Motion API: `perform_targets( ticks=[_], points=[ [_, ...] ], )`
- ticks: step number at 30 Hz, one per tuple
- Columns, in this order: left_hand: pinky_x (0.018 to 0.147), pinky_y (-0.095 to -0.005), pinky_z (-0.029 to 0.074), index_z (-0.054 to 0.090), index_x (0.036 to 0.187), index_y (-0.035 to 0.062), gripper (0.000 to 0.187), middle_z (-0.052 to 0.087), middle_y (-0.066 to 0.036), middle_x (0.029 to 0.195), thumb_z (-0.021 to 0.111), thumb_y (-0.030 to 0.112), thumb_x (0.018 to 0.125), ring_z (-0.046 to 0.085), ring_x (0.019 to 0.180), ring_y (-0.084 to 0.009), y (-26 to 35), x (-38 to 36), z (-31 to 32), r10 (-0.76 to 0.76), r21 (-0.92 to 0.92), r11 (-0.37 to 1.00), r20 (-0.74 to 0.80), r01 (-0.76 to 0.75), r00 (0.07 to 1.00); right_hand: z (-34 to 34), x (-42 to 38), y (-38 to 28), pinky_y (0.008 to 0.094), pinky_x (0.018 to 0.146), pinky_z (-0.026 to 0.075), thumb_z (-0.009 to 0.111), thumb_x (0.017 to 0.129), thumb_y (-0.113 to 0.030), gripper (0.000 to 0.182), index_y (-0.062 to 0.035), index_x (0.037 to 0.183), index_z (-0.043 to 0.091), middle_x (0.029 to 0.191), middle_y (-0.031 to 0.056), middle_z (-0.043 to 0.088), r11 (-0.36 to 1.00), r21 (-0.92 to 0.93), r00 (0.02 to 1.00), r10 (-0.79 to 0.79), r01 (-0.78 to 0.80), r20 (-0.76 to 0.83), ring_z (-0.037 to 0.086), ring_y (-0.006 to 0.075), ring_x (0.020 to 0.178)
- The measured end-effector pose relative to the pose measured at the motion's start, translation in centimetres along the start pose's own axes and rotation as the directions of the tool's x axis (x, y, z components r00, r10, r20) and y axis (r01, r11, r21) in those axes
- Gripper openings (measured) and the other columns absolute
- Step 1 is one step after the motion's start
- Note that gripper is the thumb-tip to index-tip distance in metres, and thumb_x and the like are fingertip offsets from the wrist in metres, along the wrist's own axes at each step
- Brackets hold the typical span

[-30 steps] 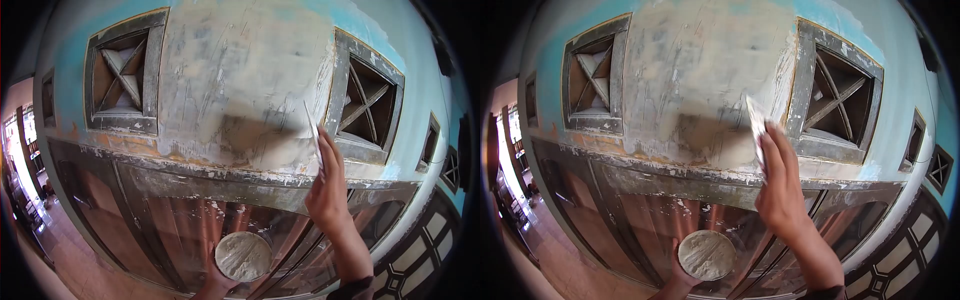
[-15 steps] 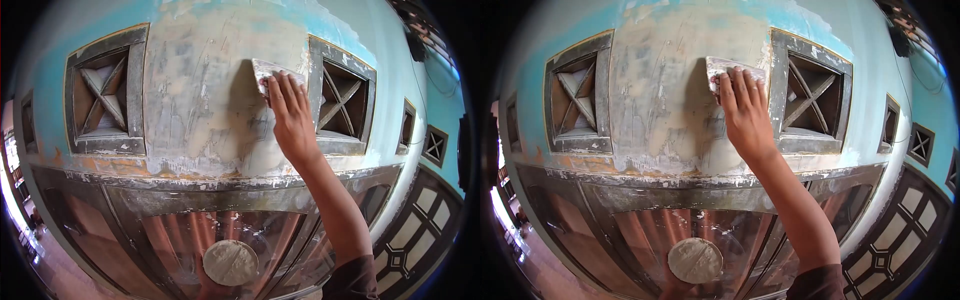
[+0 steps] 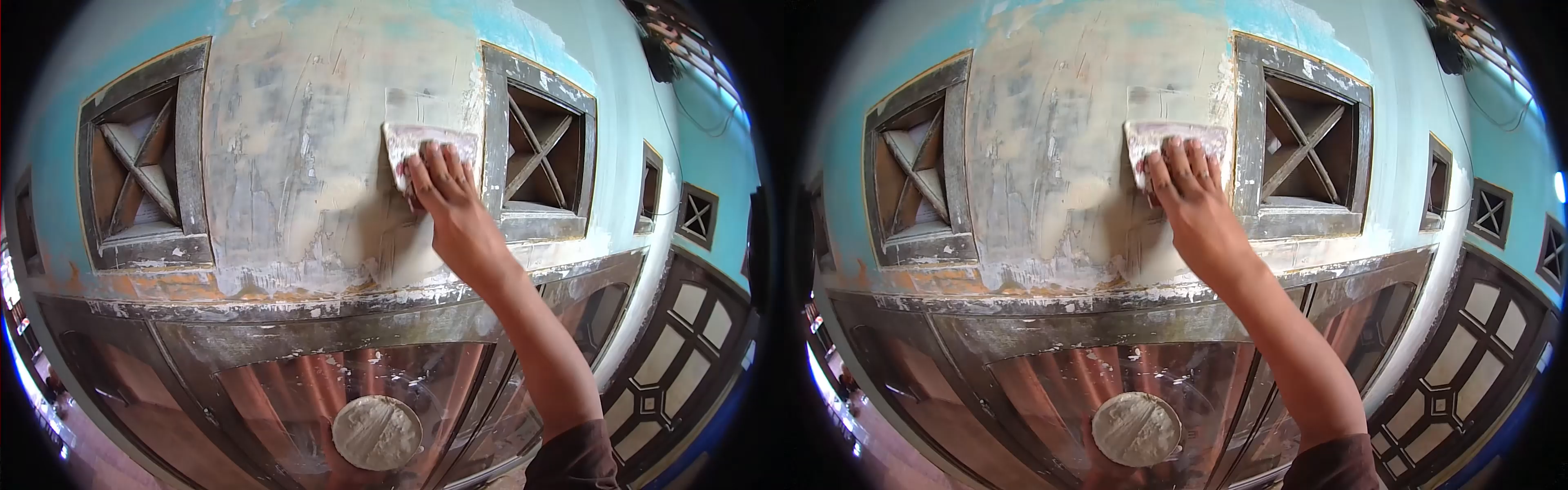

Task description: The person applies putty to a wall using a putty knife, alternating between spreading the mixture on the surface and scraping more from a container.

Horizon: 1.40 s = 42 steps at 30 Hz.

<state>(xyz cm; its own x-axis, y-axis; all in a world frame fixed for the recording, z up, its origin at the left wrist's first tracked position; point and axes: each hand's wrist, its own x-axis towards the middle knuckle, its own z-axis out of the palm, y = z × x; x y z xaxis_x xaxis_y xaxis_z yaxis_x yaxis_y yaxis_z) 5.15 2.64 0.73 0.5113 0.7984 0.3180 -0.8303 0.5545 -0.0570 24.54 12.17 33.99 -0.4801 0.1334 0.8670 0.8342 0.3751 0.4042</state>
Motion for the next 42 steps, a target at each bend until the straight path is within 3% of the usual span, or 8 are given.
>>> perform_targets(
  ticks=[11,21,23,29,33,35,39,42],
  points=[
    [0.113,-0.0637,0.032,0.037,0.151,0.0109,0.097,0.039,-0.017,0.153,0.024,0.083,0.087,0.039,0.138,-0.0445,-0.2,-1.3,-0.3,0.013,-0.001,1.0,-0.051,-0.013,0.999,-2.4,3.3,1.1,0.0631,0.117,0.019,0.044,0.087,0.011,0.062,-0.0032,0.148,0.04,0.153,0.0245,0.038,0.997,-0.078,0.975,0.003,-0.021,-0.224,0.029,0.0437,0.145],
    [0.114,-0.0629,0.03,0.038,0.15,0.0102,0.092,0.039,-0.017,0.153,0.023,0.078,0.09,0.039,0.139,-0.043,-0.8,-2.3,0.5,0.069,-0.091,0.993,-0.07,-0.075,0.995,0.0,-5.4,-3.1,0.0623,0.117,0.023,0.044,0.089,0.009,0.061,0.0011,0.149,0.036,0.157,0.0225,0.033,0.999,0.034,0.994,-0.03,0.026,0.103,0.025,0.0452,0.147],
    [0.113,-0.0629,0.03,0.04,0.15,0.0119,0.091,0.04,-0.017,0.153,0.026,0.078,0.089,0.039,0.139,-0.0423,-0.9,-2.2,0.3,0.277,0.575,0.808,-0.179,-0.129,0.944,-0.7,-5.4,-3.3,0.0651,0.115,0.022,0.043,0.088,0.012,0.06,0.0007,0.147,0.041,0.156,0.0205,0.035,1.0,-0.005,0.997,0.0,0.001,0.082,0.025,0.0427,0.148],
    [0.112,-0.0627,0.032,0.042,0.149,0.0156,0.09,0.042,-0.016,0.152,0.026,0.08,0.088,0.04,0.138,-0.042,0.1,-1.8,-2.3,0.073,0.092,0.993,-0.004,-0.072,0.997,-4.3,5.3,1.2,0.0638,0.117,0.022,0.041,0.082,0.019,0.065,-0.002,0.143,0.047,0.154,0.0201,0.039,0.998,-0.01,0.958,0.063,-0.069,-0.279,0.027,0.0439,0.146],
    [0.112,-0.0638,0.032,0.043,0.148,0.0142,0.091,0.043,-0.016,0.151,0.027,0.08,0.088,0.042,0.137,-0.0424,0.0,-1.8,-1.7,0.061,0.067,0.996,0.019,-0.062,0.998,-0.4,3.5,0.2,0.055,0.121,0.019,0.036,0.076,0.023,0.079,-0.0036,0.15,0.038,0.159,0.0165,0.031,0.999,0.019,0.999,0.047,-0.046,-0.021,0.02,0.0396,0.149],
    [0.111,-0.0653,0.032,0.044,0.148,0.0128,0.091,0.045,-0.016,0.15,0.029,0.08,0.088,0.043,0.136,-0.0434,-0.8,-2.3,0.8,0.296,0.625,0.777,-0.26,-0.074,0.919,1.5,-0.8,-1.8,0.0543,0.122,0.017,0.036,0.077,0.023,0.079,-0.0043,0.152,0.036,0.161,0.0154,0.028,1.0,-0.027,0.999,0.004,-0.003,0.042,0.017,0.0381,0.151],
    [0.109,-0.0642,0.036,0.046,0.145,0.0109,0.082,0.047,-0.018,0.147,0.031,0.072,0.093,0.045,0.134,-0.0436,0.8,-3.1,0.2,0.166,0.181,0.973,-0.139,-0.14,0.976,0.5,-8.0,-6.1,0.0612,0.12,0.018,0.046,0.088,0.008,0.064,0.0042,0.151,0.032,0.16,0.0224,0.025,0.998,0.065,0.977,0.001,-0.015,0.214,0.014,0.0461,0.149],
    [0.11,-0.0643,0.034,0.045,0.146,0.0119,0.088,0.044,-0.016,0.15,0.031,0.078,0.089,0.044,0.136,-0.0424,0.8,-3.1,-0.1,0.273,0.504,0.85,-0.177,-0.151,0.945,-3.4,-5.5,-5.8,0.0593,0.12,0.015,0.041,0.08,0.022,0.076,-0.0042,0.152,0.037,0.16,0.0168,0.029,0.999,0.022,0.997,0.034,-0.036,0.069,0.017,0.0402,0.15]
  ],
)
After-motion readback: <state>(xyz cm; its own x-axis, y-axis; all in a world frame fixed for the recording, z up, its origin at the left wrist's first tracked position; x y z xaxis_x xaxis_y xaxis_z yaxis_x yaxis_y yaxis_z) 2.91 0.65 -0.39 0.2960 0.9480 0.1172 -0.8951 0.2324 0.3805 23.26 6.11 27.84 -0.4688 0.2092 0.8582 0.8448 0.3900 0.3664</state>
